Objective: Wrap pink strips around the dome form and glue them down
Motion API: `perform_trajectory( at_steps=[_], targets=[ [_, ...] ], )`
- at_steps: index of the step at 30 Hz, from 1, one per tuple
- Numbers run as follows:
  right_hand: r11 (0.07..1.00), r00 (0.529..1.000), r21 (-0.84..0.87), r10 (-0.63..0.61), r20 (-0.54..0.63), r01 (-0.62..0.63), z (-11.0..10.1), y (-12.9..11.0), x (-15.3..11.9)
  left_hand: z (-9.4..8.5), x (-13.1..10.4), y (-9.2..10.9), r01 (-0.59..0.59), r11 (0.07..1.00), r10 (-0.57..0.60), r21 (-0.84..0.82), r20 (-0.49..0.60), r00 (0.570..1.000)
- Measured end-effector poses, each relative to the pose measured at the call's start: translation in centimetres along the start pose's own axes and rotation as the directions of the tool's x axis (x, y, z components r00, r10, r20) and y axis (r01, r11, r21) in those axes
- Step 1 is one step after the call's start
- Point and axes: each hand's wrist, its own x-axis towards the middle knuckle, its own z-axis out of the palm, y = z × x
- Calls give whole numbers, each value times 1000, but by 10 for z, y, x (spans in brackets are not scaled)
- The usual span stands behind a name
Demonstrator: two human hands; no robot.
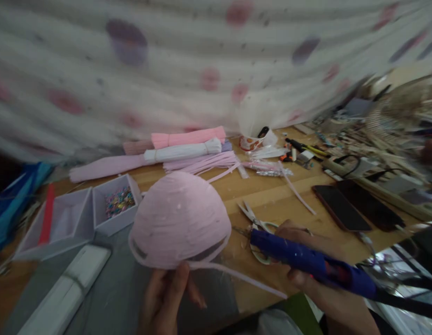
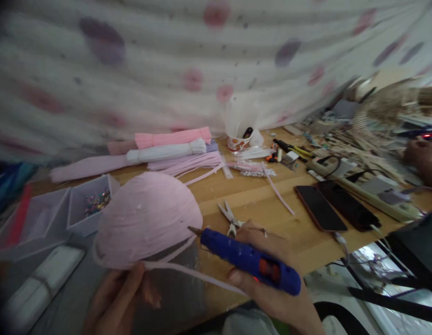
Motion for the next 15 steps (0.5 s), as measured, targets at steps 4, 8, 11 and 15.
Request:
perform_trajectory(
  at_steps=[4,8,11,15],
  targets=[
    [986,985,-93,-127,120,138,21,-11,1,0,-3,0,17,1000,-17,16,13,1000],
    [987,980,-83,-127,153,141,33,-13,0,7,-7,4,33,999,-32,7,-51,998],
    [986,979,-93,-120,167,137,35,-17,2,10,-9,7,30,999,-27,43,-58,998],
    [988,980,-79,-119,160,132,35,-20,3,11,-9,8,47,998,-44,44,-81,996]
  ],
)
